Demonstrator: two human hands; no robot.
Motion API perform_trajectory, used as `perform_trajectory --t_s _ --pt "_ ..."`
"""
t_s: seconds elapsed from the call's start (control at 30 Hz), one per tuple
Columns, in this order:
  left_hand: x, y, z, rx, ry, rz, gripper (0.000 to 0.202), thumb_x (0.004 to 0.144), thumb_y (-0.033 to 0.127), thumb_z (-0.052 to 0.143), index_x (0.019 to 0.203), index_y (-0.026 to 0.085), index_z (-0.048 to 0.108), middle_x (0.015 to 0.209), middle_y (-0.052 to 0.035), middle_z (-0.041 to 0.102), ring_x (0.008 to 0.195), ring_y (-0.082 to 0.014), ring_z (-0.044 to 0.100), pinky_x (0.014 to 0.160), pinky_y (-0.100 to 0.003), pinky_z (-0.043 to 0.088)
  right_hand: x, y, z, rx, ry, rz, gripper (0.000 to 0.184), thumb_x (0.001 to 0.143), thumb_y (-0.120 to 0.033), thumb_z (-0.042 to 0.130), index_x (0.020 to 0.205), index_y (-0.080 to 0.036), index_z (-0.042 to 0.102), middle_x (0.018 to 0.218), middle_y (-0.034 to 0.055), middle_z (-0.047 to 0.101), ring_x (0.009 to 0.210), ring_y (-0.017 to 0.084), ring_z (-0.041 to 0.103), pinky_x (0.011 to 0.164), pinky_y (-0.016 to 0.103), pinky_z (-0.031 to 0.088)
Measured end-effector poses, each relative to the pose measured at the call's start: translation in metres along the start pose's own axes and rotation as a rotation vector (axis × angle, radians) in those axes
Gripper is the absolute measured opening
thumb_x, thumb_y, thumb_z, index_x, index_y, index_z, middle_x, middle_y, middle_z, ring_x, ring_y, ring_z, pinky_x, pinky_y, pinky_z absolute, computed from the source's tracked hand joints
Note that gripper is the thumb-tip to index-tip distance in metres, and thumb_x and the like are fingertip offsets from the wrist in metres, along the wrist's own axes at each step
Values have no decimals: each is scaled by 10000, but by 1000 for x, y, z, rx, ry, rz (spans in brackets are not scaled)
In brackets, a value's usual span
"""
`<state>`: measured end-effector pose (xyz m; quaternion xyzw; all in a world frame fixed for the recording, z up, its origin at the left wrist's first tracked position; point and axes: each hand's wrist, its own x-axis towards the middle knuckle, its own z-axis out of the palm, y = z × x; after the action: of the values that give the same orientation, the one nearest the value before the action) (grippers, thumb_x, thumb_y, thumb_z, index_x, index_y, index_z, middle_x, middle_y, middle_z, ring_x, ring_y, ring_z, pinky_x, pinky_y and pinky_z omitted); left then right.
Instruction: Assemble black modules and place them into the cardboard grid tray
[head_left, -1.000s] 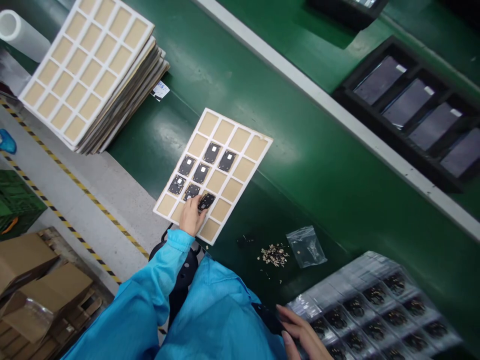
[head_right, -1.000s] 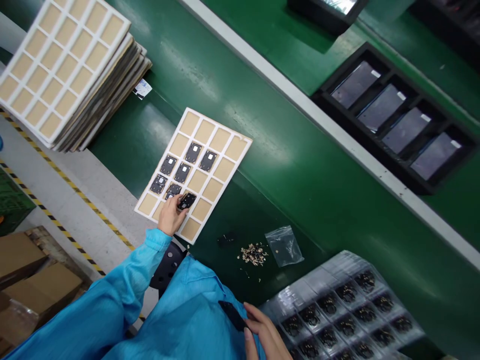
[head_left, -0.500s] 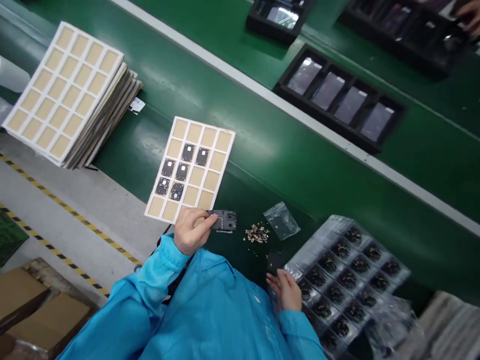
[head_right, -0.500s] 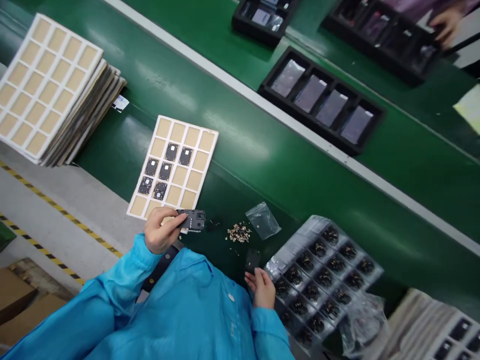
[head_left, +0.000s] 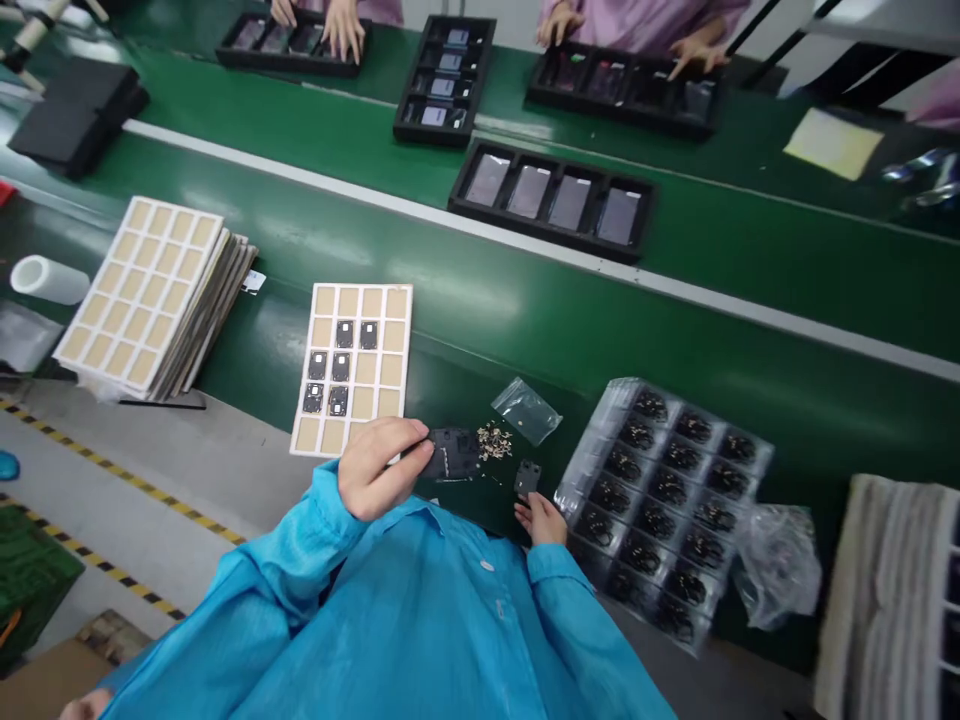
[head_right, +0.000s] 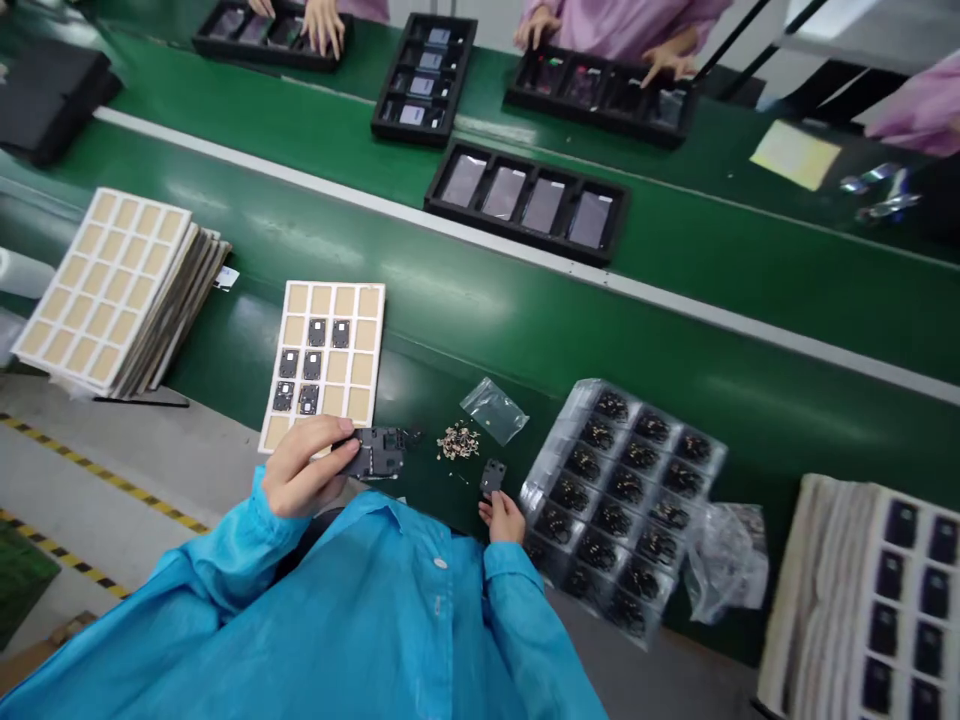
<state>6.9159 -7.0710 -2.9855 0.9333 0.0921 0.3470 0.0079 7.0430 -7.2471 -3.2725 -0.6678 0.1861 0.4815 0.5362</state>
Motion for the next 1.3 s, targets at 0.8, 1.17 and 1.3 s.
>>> perform_trajectory --t_s 0.8,1.17,1.3 --pt "25 140 30 -343 -134 -118 123 849 116 532 944 145 604 937 -99 663 836 -138 640 722 -253 556 -163 -153 -81 -215 -448 -1777 440 830 -131 586 1255 -223 516 1175 120 629 1065 228 622 852 385 560" --pt "28 180 35 -676 -206 -762 226 764 338 699 814 119 674 699 -60 694 596 -119 626 549 -185 510 -172 -158 -100 -287 -644 -1355 76 829 -233 594 829 -184 651 719 10 696 610 137 644 575 232 517" --pt "32 183 35 -805 -209 -953 289 709 386 737 715 105 668 642 -55 671 548 -103 584 511 -172 476 -175 -157 -102 -248 -696 -1241 91 812 -247 597 804 -183 661 678 -3 687 546 122 613 569 230 509"
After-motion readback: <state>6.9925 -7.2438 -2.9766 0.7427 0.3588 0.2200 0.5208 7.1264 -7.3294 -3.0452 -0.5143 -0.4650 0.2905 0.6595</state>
